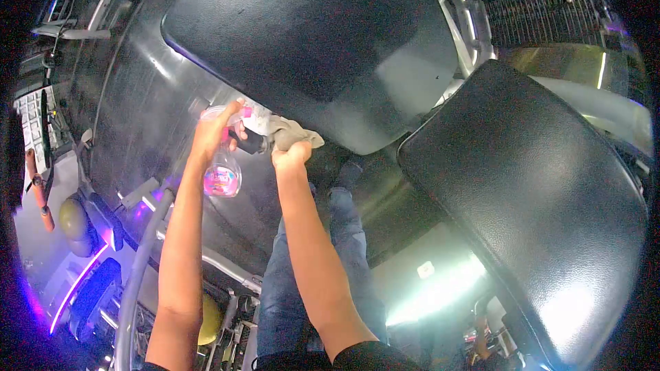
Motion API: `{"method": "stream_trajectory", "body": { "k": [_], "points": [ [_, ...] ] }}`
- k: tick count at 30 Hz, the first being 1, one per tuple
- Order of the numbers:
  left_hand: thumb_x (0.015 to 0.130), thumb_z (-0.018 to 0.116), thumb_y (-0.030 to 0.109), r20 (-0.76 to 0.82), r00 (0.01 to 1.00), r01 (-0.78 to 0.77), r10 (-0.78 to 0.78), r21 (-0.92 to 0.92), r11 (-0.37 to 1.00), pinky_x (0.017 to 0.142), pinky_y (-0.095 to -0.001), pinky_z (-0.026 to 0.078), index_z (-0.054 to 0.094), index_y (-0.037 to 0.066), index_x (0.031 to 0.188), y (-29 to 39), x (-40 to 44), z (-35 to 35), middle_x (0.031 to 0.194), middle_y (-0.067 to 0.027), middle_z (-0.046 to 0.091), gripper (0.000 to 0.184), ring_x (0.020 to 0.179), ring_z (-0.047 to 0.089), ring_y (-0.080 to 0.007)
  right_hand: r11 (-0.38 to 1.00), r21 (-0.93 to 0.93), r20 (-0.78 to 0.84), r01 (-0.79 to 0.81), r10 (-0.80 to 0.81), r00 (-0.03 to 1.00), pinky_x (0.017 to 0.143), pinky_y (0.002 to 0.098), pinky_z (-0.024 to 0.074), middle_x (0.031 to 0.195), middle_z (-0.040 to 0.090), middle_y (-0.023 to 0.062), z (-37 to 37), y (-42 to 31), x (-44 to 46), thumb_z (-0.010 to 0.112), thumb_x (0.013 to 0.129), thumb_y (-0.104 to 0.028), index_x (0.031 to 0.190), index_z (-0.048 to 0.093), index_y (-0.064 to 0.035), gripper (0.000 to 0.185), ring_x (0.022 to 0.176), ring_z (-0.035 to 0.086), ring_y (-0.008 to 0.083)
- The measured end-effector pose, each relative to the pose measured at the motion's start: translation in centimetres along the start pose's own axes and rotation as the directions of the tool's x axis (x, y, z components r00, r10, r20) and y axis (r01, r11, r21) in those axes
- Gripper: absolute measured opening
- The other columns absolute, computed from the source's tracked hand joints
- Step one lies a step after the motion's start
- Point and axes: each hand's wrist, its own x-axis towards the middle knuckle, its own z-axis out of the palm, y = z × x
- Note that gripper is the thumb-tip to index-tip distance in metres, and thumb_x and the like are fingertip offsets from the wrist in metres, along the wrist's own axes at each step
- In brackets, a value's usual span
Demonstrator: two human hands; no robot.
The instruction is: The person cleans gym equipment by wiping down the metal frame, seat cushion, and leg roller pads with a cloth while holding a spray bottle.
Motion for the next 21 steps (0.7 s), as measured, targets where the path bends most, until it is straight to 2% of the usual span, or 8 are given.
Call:
{"method": "stream_trajectory", "body": {
  "k": [3, 4, 11, 14, 15, 18, 20, 21],
  "points": [
    [0.092, 0.067, 0.041, -0.001, 1.000, 0.024, -0.024, 0.009, 1.000, 0.039, -0.0264, 0.041, 0.070, 0.001, 0.091, -0.2, 0.2, -0.2, 0.068, -0.0075, 0.067, 0.040, 0.053, 0.063, -0.0147, 0.984, -0.168, 0.055, -0.055, 0.065, 0.996, 0.105, 0.0497, 0.0519, 0.130, 0.063, 0.0209, -1.9, -2.5, 0.8, 0.034, 0.104, -0.035, 0.130, 0.057, 0.0022, 0.050, 0.119, 0.063, 0.0377],
    [0.092, 0.067, 0.041, 0.004, 0.999, 0.033, -0.033, 0.012, 0.999, 0.039, -0.0263, 0.041, 0.070, 0.001, 0.089, -0.2, 0.3, -0.2, 0.069, -0.0073, 0.066, 0.040, 0.054, 0.063, -0.0147, 0.971, -0.236, 0.228, 0.025, 0.031, 0.973, 0.105, 0.0486, 0.0521, 0.128, 0.065, 0.0193, -4.7, -3.5, 3.3, 0.036, 0.103, -0.034, 0.127, 0.059, 0.0010, 0.048, 0.119, 0.063, 0.0363],
    [0.092, 0.067, 0.043, -0.010, 1.000, -0.015, 0.014, -0.039, 0.999, 0.039, -0.0267, 0.040, 0.069, 0.002, 0.087, -0.1, -0.2, 0.0, 0.068, -0.0074, 0.066, 0.041, 0.053, 0.061, -0.0143, 0.980, -0.101, -0.022, 0.169, -0.172, 0.985, 0.099, 0.0509, 0.0560, 0.128, 0.066, 0.0150, -6.3, -11.7, 0.4, 0.043, 0.103, -0.028, 0.124, 0.062, -0.0063, 0.036, 0.116, 0.065, 0.0356],
    [0.092, 0.066, 0.043, -0.008, 1.000, 0.011, -0.011, -0.023, 1.000, 0.039, -0.0267, 0.039, 0.068, 0.002, 0.087, 0.3, -0.3, -0.1, 0.067, -0.0073, 0.065, 0.042, 0.053, 0.060, -0.0140, 0.961, -0.181, 0.074, 0.211, -0.200, 0.977, 0.101, 0.0527, 0.0545, 0.129, 0.065, 0.0154, -5.3, -11.3, -0.9, 0.044, 0.103, -0.032, 0.127, 0.060, -0.0056, 0.040, 0.115, 0.065, 0.0362],
    [0.093, 0.066, 0.044, -0.021, 1.000, 0.012, -0.013, -0.023, 1.000, 0.039, -0.0268, 0.039, 0.068, 0.002, 0.086, 0.5, -0.4, 0.0, 0.067, -0.0072, 0.065, 0.042, 0.053, 0.060, -0.0139, 0.951, -0.195, 0.319, 0.241, -0.171, 0.932, 0.103, 0.0530, 0.0527, 0.130, 0.064, 0.0148, -7.7, -11.1, 2.1, 0.043, 0.103, -0.036, 0.131, 0.057, -0.0068, 0.043, 0.117, 0.063, 0.0359],
    [0.093, 0.066, 0.045, -0.022, 1.000, 0.007, -0.008, -0.029, 1.000, 0.039, -0.0264, 0.039, 0.068, 0.003, 0.087, 0.0, -0.2, -0.1, 0.069, -0.0073, 0.065, 0.043, 0.054, 0.061, -0.0135, 0.936, -0.132, 0.194, 0.325, -0.297, 0.935, 0.109, 0.0460, 0.0484, 0.135, 0.060, 0.0107, -5.7, -7.5, 2.2, 0.037, 0.107, -0.035, 0.137, 0.052, -0.0097, 0.043, 0.124, 0.059, 0.0312],
    [0.093, 0.066, 0.047, -0.020, 1.000, 0.001, -0.002, -0.027, 1.000, 0.040, -0.0259, 0.039, 0.068, 0.003, 0.087, 0.0, -0.3, -0.1, 0.070, -0.0074, 0.066, 0.044, 0.054, 0.060, -0.0132, 0.916, -0.273, 0.151, 0.293, -0.259, 0.954, 0.109, 0.0454, 0.0483, 0.139, 0.057, 0.0095, -3.5, -5.5, -0.3, 0.036, 0.107, -0.034, 0.139, 0.053, -0.0115, 0.042, 0.124, 0.059, 0.0299],
    [0.093, 0.066, 0.049, -0.004, 1.000, 0.008, -0.008, -0.033, 0.999, 0.042, -0.0255, 0.040, 0.069, 0.004, 0.088, 0.4, -0.6, 0.0, 0.072, -0.0074, 0.067, 0.045, 0.055, 0.060, -0.0130, 0.956, -0.145, 0.216, 0.255, -0.221, 0.951, 0.107, 0.0463, 0.0502, 0.138, 0.058, 0.0111, -4.6, -5.1, 1.4, 0.036, 0.107, -0.034, 0.138, 0.053, -0.0093, 0.043, 0.124, 0.060, 0.0305]
  ]
}}
